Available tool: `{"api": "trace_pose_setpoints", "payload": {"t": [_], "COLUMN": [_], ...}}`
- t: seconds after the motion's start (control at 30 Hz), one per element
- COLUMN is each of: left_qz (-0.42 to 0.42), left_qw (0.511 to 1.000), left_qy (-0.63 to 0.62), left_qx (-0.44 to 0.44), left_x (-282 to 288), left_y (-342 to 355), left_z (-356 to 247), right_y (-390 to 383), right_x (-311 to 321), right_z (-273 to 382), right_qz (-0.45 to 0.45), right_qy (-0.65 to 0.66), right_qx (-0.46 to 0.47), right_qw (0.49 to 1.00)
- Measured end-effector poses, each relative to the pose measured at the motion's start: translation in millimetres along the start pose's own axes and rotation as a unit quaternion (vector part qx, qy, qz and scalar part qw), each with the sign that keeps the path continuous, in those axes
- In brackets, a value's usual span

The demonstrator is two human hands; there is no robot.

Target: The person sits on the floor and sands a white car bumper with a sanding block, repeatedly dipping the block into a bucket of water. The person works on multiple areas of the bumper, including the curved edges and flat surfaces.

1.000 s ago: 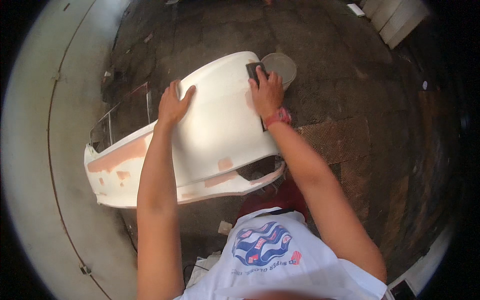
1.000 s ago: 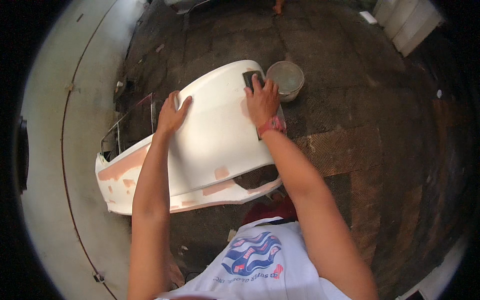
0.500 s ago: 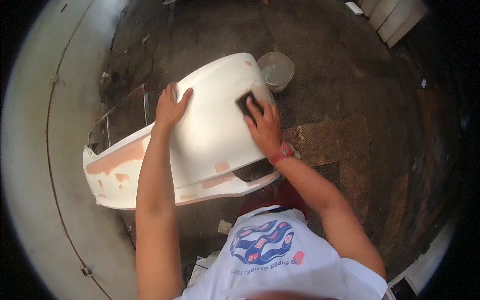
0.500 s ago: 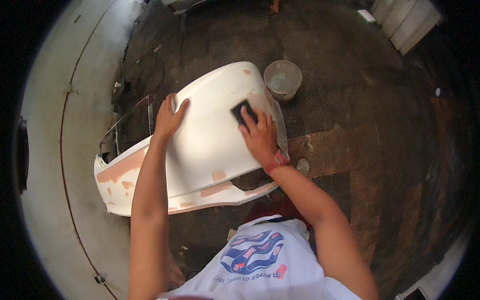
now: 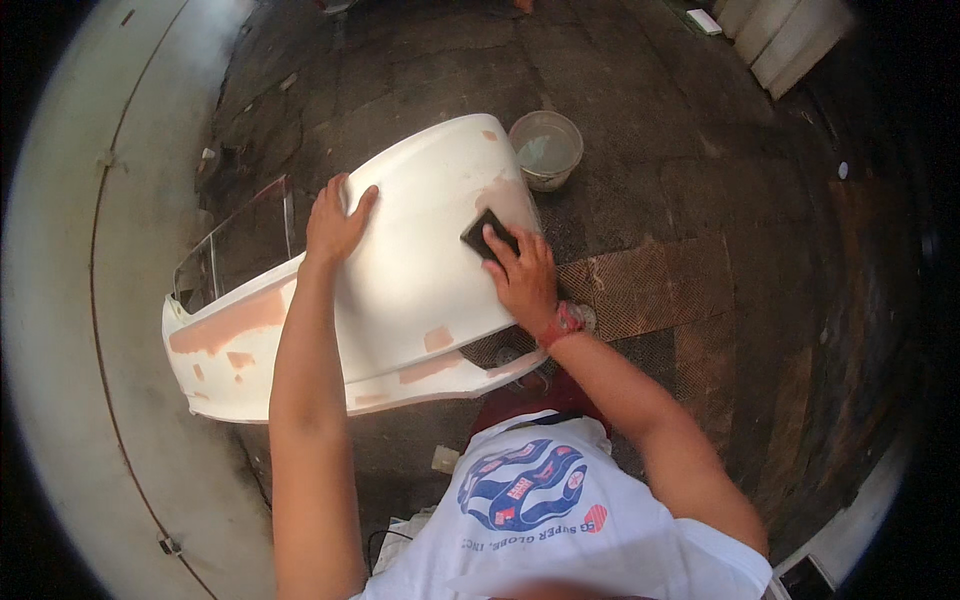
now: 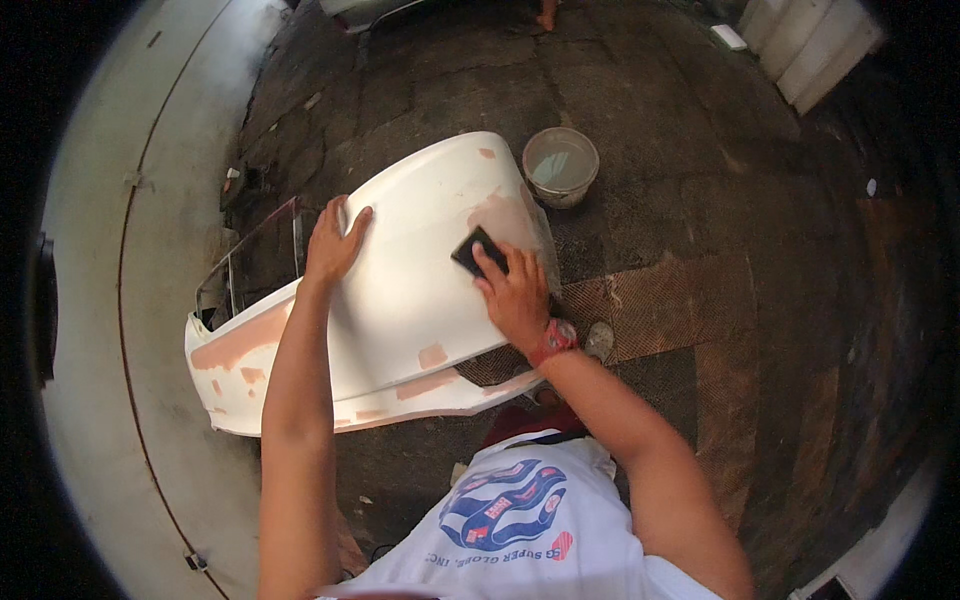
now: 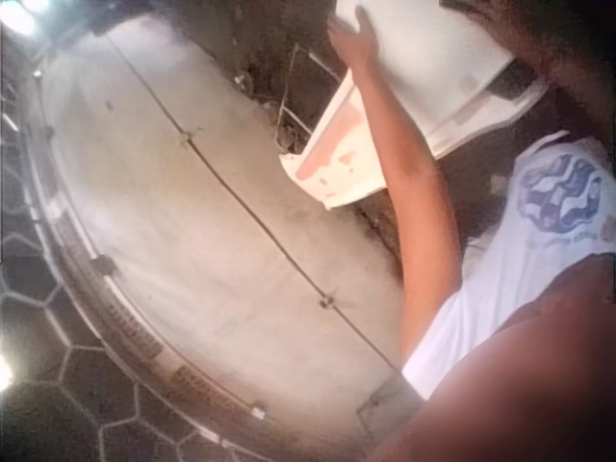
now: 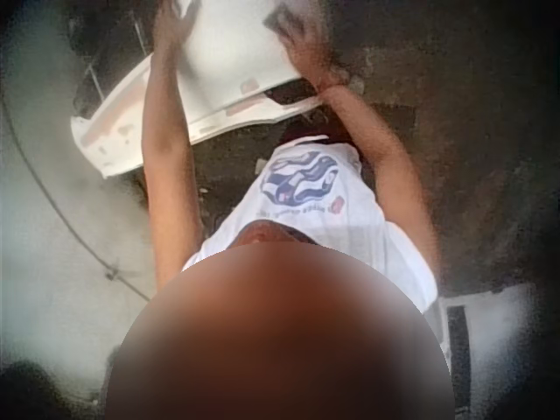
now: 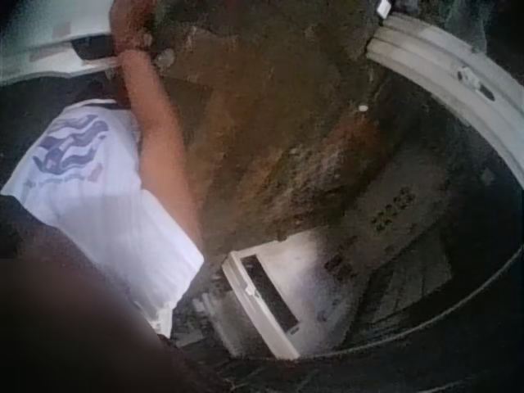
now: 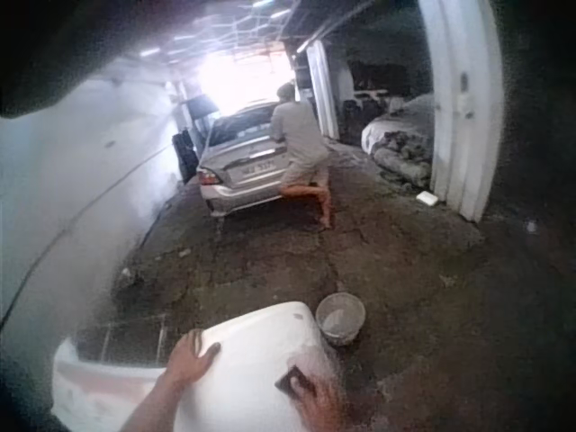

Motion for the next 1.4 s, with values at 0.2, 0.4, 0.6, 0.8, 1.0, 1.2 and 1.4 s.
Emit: {"api": "trace_pose_setpoints", "payload": {"t": [0.2,0.4,0.6,0.8,1.0,1.2,1.4], "left_qz": [-0.001,-0.02,-0.266,-0.106,0.002,0.015,0.148], "left_qw": [1.0,1.0,0.954,0.956,0.981,0.98,0.946], "left_qy": [-0.002,0.01,0.109,0.174,0.156,0.185,-0.2], "left_qx": [-0.027,-0.003,-0.085,-0.213,-0.119,-0.069,-0.208], "left_x": [12.7,-6.5,12.8,-37.4,-127.0,-141.0,-164.1], "left_y": [5.1,-1.8,-29.9,-93.7,-119.0,-112.8,-131.2], "left_z": [-12.7,5.4,-32.3,-110.1,-179.8,-245.8,-326.0], "right_y": [87.7,-2.0,-39.8,-183.5,-216.5,-104.9,30.2], "right_x": [-3.2,32.0,119.6,198.1,288.0,285.4,217.3], "right_z": [-41.1,-22.3,-103.4,-270.8,-368.1,-383.0,-301.6], "right_qz": [-0.05,0.068,0.137,0.08,0.032,-0.111,-0.116], "right_qy": [0.064,0.074,0.018,-0.024,-0.093,0.026,0.544], "right_qx": [-0.102,0.04,0.058,-0.309,-0.438,-0.4,-0.484], "right_qw": [0.991,0.994,0.989,0.947,0.894,0.91,0.675]}}
Point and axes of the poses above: each hand's wrist, its own y-axis towards the middle knuckle, its own x-axis out of the back of the hand, z = x × y, the point moved 2 cm from there along y, towards the middle knuckle, and after that the axes turned 2 degrees about z, right-handed, at the moved point
